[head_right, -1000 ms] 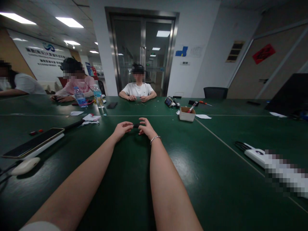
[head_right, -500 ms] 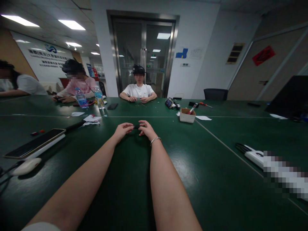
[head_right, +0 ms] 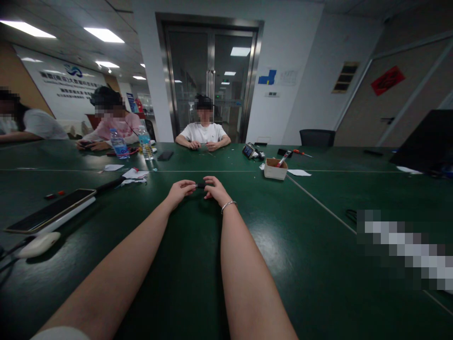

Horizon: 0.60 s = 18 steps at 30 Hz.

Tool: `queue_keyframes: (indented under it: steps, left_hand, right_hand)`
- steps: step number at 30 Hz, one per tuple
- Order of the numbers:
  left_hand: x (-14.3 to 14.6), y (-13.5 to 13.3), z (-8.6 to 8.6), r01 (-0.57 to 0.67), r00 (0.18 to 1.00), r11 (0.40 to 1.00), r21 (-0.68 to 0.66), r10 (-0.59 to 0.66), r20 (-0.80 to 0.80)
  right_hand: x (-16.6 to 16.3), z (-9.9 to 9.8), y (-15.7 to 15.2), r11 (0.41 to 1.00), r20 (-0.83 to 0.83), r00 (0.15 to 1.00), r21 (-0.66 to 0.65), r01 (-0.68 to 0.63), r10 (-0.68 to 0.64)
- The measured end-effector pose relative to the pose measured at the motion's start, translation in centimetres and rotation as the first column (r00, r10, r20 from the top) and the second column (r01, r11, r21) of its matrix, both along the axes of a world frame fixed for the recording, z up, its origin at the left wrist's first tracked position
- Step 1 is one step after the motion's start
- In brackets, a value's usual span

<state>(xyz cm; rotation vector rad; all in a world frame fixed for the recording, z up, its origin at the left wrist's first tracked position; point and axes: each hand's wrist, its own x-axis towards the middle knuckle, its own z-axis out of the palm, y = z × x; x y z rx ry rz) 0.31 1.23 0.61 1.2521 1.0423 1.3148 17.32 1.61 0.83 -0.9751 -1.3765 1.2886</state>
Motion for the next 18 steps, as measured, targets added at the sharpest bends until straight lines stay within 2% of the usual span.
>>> queue_keyframes:
  steps: [10,14,18]
  left_hand:
    - [0.15,-0.17,0.24,-0.007,1.0,1.0,-0.005,0.007,0.007]
    - [0.13,-0.22,0.33,-0.007,1.0,1.0,0.0,0.007,-0.001]
    - [0.1,-0.26,0.4,-0.008,1.0,1.0,-0.007,0.008,-0.004]
  right_hand:
    - [-0.1,0.27,-0.39,1.0,-0.003,1.0,-0.013,0.024,-0.024]
    - [-0.06,0.24,-0.36,0.999,-0.009,0.999,0.001,-0.032,0.032]
    - [-0.05,0.21,-0.22,1.0,-0.019,1.0,-0.013,-0.019,0.019]
